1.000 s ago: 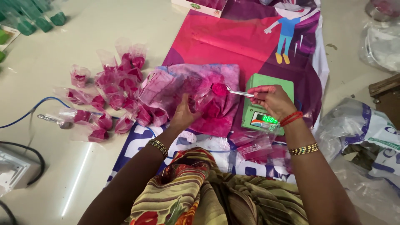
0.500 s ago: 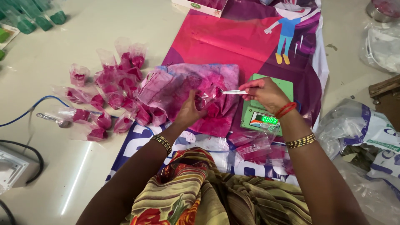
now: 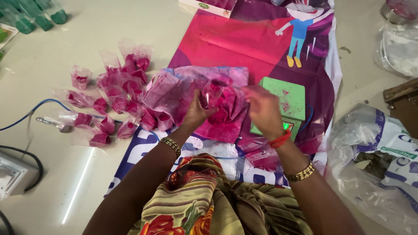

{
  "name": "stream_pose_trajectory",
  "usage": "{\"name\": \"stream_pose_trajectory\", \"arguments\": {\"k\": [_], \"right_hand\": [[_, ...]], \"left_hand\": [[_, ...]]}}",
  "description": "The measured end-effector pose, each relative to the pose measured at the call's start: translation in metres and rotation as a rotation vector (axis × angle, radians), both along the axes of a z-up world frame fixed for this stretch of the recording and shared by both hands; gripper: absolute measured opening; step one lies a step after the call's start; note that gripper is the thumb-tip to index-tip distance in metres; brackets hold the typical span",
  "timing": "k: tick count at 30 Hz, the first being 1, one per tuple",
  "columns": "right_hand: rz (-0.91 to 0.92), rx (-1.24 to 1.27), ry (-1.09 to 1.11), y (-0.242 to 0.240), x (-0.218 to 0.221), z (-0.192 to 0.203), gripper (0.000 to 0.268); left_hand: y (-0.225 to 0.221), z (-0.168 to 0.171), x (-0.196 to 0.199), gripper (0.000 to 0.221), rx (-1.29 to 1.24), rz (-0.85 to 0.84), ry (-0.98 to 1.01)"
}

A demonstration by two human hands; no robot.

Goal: The person packages and weighs pink powder into small plastic bags using a spoon and a digital scale.

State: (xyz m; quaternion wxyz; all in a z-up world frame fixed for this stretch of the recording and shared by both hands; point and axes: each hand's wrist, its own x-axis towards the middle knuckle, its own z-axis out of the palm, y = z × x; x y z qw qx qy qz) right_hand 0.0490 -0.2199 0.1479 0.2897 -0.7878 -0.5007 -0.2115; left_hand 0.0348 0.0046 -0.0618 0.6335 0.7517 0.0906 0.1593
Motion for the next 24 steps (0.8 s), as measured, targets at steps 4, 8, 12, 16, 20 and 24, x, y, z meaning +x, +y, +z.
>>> {"name": "stream_pose_trajectory", "arguments": {"k": [4,8,12,16,20,24], "right_hand": [[-0.198,0.346,0.560,-0.022,0.027,-0.055,0.028],[-0.533,0.379,1.003,-0.024,0.044,-0.142,0.026],[-0.443,-0.053,0.412,-0.040,0.087,-0.272,0.024],[-0.459,-0.242,0.211,-0.010,0.083,-0.191,0.015],[-0.320,0.157,0.938,0.036,0.066,-0.074,0.026],[-0.177,0.120,1.194,0.050,0.082,-0.066,0.023]], "left_hand": [[0.001,0.013,-0.011,0.086,-0.078,-0.027,-0.085],[0.003,0.002,-0.014,0.083,-0.127,-0.024,-0.103],[0.005,0.010,-0.022,0.091,-0.132,-0.002,-0.141],[0.008,0.030,-0.027,0.079,-0.117,-0.012,-0.121],[0.005,0.026,-0.022,0.075,-0.157,-0.096,-0.120],[-0.004,0.049,-0.026,0.077,-0.143,-0.091,0.027]]}}
